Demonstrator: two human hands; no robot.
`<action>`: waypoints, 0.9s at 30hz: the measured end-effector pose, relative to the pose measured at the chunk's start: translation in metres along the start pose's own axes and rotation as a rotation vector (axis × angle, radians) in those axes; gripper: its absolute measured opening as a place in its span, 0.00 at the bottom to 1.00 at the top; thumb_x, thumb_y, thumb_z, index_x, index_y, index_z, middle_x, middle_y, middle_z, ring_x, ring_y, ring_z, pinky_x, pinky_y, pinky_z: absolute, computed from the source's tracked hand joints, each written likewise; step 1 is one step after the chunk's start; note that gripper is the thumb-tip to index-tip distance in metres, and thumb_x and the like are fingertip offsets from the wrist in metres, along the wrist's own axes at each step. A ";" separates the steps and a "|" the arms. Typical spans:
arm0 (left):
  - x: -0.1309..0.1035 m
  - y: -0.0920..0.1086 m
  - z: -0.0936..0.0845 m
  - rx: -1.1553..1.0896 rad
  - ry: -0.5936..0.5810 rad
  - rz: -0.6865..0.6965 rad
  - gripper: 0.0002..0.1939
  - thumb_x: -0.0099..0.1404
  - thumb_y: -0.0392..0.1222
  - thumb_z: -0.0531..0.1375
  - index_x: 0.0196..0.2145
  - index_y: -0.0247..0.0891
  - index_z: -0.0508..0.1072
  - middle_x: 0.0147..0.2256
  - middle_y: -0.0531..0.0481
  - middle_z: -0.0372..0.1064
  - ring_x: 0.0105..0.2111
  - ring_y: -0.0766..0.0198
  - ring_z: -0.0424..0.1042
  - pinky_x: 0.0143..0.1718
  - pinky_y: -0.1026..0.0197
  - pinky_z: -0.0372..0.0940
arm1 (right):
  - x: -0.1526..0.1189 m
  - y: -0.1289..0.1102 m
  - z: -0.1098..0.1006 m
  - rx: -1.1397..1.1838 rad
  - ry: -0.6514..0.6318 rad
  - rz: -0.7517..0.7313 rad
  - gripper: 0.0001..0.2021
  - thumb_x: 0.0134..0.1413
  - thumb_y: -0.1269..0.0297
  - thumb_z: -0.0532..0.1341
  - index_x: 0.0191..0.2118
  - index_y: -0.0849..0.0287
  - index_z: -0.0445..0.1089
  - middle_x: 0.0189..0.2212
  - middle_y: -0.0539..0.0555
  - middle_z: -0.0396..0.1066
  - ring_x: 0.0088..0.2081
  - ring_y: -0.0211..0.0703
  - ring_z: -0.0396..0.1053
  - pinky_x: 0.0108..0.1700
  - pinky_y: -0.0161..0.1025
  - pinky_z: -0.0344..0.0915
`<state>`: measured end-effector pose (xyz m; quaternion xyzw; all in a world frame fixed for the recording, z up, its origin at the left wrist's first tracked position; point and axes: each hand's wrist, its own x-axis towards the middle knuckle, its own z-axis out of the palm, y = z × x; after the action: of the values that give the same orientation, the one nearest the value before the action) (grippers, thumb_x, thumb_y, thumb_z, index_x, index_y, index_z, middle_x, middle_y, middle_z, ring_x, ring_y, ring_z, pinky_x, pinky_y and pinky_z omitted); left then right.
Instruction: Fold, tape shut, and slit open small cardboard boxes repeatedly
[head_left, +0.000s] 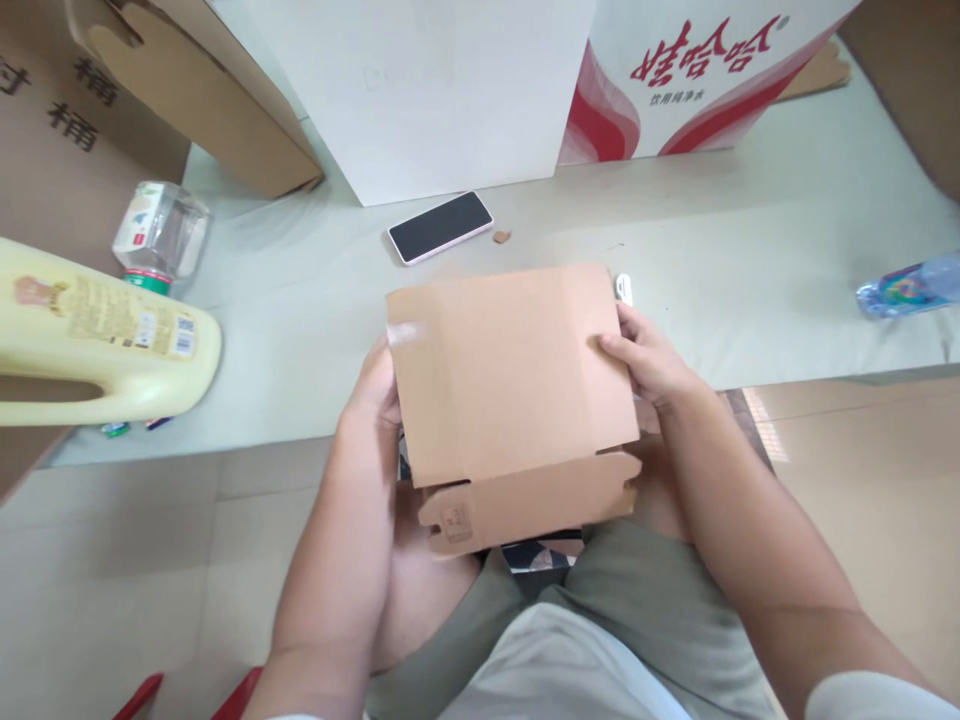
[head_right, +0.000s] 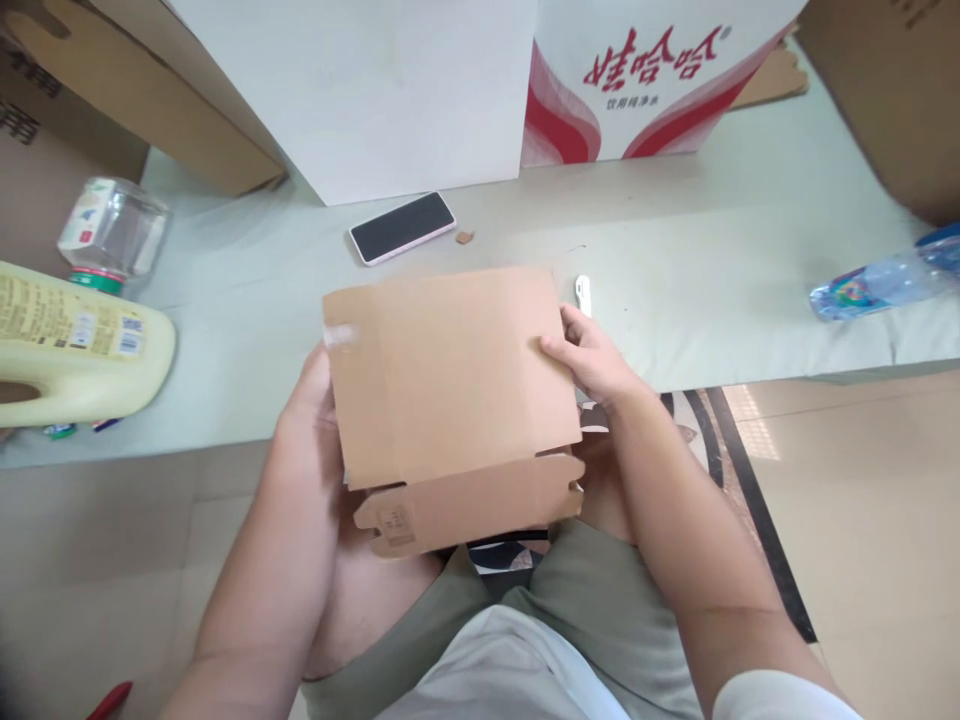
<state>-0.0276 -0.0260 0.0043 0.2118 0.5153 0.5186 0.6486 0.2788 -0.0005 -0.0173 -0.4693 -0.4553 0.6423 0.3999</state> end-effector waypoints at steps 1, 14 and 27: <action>0.000 0.000 -0.002 -0.022 -0.015 -0.018 0.22 0.53 0.59 0.69 0.34 0.36 0.78 0.29 0.46 0.78 0.36 0.49 0.81 0.33 0.54 0.76 | 0.001 0.003 0.003 0.021 0.005 0.028 0.31 0.36 0.45 0.77 0.46 0.49 0.71 0.34 0.50 0.79 0.35 0.46 0.79 0.37 0.43 0.76; 0.017 0.007 -0.023 -0.239 0.179 0.379 0.08 0.57 0.42 0.69 0.34 0.40 0.75 0.37 0.50 0.80 0.41 0.59 0.80 0.44 0.60 0.75 | 0.005 -0.007 -0.005 0.258 0.195 -0.090 0.30 0.42 0.30 0.64 0.39 0.52 0.72 0.28 0.51 0.76 0.26 0.43 0.73 0.27 0.42 0.73; 0.003 0.015 -0.004 -0.340 -0.032 0.227 0.23 0.62 0.66 0.58 0.44 0.47 0.76 0.52 0.47 0.77 0.53 0.53 0.76 0.44 0.54 0.75 | -0.045 -0.024 -0.021 0.154 0.467 -0.131 0.26 0.33 0.46 0.73 0.25 0.53 0.57 0.13 0.39 0.42 0.14 0.26 0.36 0.12 0.31 0.39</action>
<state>-0.0383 -0.0187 0.0131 0.1641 0.3826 0.6644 0.6206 0.3120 -0.0325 0.0135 -0.5426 -0.3299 0.5220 0.5695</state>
